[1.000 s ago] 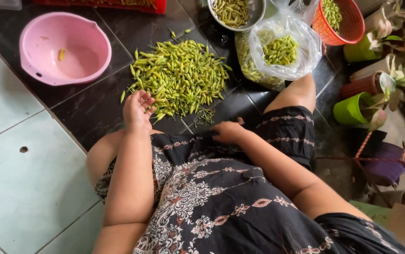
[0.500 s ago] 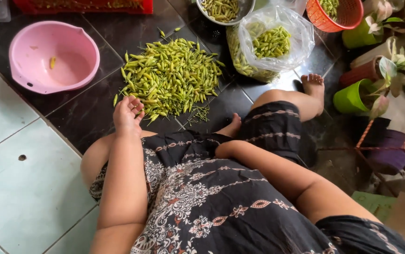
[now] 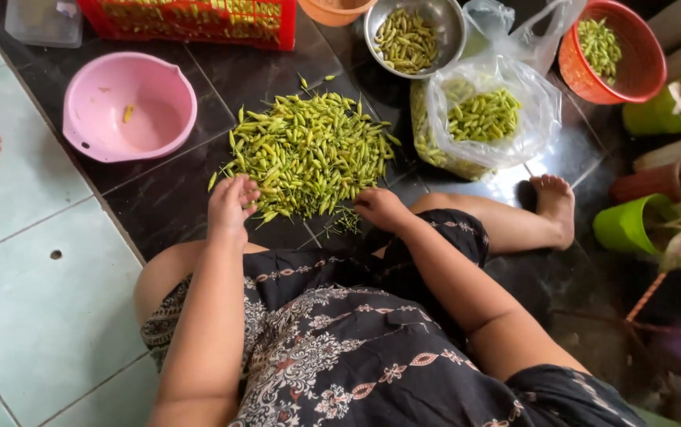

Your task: Removing stems from green chilies and placing them into plastic bags while sitting on the floor.

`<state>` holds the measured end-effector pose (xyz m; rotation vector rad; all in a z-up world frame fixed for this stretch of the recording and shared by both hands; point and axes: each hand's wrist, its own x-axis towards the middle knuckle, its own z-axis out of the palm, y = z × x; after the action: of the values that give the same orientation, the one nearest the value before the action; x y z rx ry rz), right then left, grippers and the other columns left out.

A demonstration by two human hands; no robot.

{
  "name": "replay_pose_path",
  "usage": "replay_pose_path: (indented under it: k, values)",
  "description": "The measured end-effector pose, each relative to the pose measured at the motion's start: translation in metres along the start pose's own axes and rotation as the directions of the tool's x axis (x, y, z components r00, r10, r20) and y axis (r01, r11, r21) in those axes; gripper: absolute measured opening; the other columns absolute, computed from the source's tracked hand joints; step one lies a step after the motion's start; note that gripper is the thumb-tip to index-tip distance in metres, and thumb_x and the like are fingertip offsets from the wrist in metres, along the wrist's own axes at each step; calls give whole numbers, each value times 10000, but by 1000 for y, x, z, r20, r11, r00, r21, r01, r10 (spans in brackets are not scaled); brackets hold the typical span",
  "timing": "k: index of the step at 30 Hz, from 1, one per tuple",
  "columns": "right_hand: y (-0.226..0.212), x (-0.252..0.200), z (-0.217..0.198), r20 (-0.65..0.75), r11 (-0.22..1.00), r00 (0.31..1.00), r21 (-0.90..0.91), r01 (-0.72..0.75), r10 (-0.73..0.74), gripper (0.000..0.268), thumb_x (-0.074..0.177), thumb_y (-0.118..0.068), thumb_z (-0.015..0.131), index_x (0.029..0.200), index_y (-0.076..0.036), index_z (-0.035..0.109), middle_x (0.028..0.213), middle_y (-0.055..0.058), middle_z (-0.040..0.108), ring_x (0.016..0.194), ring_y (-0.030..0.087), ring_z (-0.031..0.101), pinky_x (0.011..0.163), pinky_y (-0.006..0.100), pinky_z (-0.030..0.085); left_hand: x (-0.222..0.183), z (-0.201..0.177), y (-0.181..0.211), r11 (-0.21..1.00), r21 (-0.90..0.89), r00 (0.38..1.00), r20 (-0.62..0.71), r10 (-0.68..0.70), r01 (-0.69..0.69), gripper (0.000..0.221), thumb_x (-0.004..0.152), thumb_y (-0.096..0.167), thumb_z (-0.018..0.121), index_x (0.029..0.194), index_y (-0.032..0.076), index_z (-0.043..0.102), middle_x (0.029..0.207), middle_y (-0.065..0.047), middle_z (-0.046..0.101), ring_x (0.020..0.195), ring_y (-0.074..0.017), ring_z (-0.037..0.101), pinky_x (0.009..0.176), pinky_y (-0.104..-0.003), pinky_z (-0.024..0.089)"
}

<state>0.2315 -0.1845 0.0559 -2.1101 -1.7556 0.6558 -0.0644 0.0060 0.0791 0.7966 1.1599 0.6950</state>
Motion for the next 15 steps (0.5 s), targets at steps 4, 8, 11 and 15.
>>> replay_pose_path:
  k: [4, 8, 11, 15]
  values:
    - [5, 30, 13, -80, 1000, 997, -18, -12, 11, 187, 900, -278, 724, 1064, -196, 759, 924, 57, 723, 944, 304, 718, 838, 443, 575, 13, 29, 12, 997, -80, 1000, 20, -4, 5, 224, 998, 356, 615, 1123, 172, 643, 973, -3, 721, 816, -140, 699, 687, -277, 479]
    - [-10, 55, 2, -125, 986, 992, -167, 1, -22, 204, 949, -302, 709, 1133, -214, 721, 1013, 20, 668, 1067, 281, 671, 895, 461, 545, 57, 44, -3, 996, -72, 998, 39, -45, 47, 210, 1016, 356, 590, 1102, 167, 617, 965, -1, 708, 804, -140, 692, 673, -279, 480]
    - [-28, 68, -5, -182, 975, 981, -219, 28, -69, 267, 935, -253, 717, 1199, -237, 685, 1051, -11, 598, 1060, 224, 597, 895, 426, 483, 68, 47, -14, 1000, 21, 1000, 30, -10, 9, 227, 1026, 353, 594, 1103, 141, 613, 952, -1, 686, 782, -115, 660, 645, -238, 464]
    - [-26, 100, 14, -204, 958, 970, -279, 71, -131, 299, 957, -244, 686, 1252, -275, 651, 1043, -28, 523, 1022, 198, 540, 877, 386, 447, 92, 43, -38, 983, 185, 999, 35, 1, -7, 190, 1014, 335, 655, 1036, 147, 681, 953, -35, 735, 795, -149, 715, 648, -258, 518]
